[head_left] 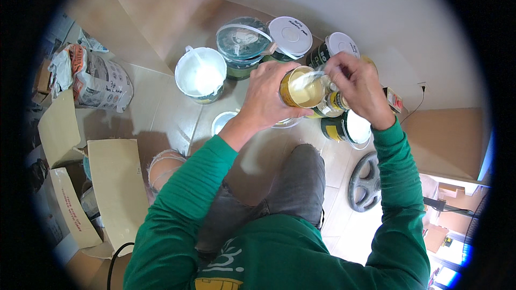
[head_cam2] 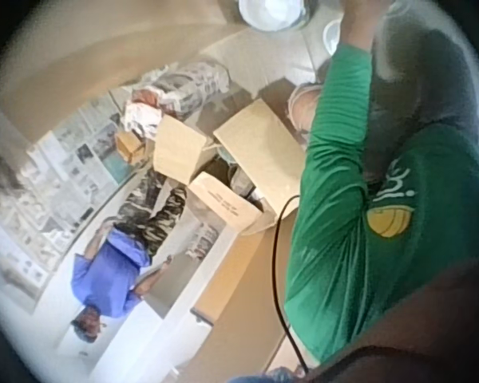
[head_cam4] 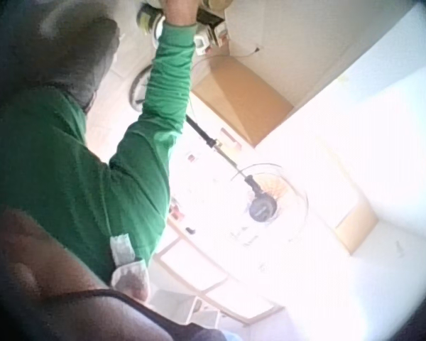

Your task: The person sits on the floor and uses a plastic spatula to mix yellow paint in a small can. They then transfer some of the mixed paint into a larger can and continue stirring.

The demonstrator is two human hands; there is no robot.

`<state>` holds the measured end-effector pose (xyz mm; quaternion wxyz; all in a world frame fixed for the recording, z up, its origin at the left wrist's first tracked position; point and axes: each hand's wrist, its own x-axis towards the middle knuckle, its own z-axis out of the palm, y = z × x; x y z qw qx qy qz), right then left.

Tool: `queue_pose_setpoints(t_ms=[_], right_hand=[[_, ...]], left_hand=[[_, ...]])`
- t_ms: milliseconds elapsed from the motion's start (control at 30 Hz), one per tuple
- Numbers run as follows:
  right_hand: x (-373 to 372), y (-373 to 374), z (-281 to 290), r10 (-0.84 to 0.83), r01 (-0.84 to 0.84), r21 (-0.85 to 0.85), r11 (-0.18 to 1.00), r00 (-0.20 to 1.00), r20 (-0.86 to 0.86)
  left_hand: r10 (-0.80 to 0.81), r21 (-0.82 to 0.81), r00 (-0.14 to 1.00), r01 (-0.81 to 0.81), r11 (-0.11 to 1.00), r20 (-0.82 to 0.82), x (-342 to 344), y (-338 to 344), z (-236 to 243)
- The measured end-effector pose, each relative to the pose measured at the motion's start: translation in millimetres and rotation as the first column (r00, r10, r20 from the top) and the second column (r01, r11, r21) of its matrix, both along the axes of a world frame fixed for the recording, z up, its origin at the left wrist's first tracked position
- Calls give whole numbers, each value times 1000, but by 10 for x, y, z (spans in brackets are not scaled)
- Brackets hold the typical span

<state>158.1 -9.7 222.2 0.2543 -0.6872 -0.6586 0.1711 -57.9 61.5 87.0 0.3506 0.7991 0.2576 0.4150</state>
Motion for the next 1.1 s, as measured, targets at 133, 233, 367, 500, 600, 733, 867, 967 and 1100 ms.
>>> queue_pose_setpoints(t_ms=[133,233,367,500,600,733,867,967,1100], right_hand=[[138,-21,203,-1,5,-55,998,997,76],[-46,-29,46,64,-65,19,998,998,28],[209,-74,211,-49,55,-67,996,995,90],[-63,-21,118,92,-92,-2,996,996,10],[81,26,245,-32,31,9,999,994,102],[-20,-60,126,118,-117,38,992,993,-11],[25,-27,252,-93,88,43,995,989,114],[-5,-117,186,15,-15,7,1000,1000,27],[-61,-31,113,-85,79,100,992,995,52]], left_hand=[[15,-6,1000,-15,1000,-14,-17,3,55],[-13,31,1000,13,999,-19,9,-21,2],[9,11,999,-9,1000,-36,-8,-30,54],[0,-2,1000,0,1000,-23,-12,-46,44],[2,-20,1000,-2,1000,-27,-13,-48,78],[-9,-18,1000,9,1000,-8,-27,-42,70],[3,4,1000,-3,1000,2,-38,-31,74],[-1,-9,1000,2,1000,23,-29,-40,80],[13,-5,1000,-13,1000,27,-40,-45,116]])
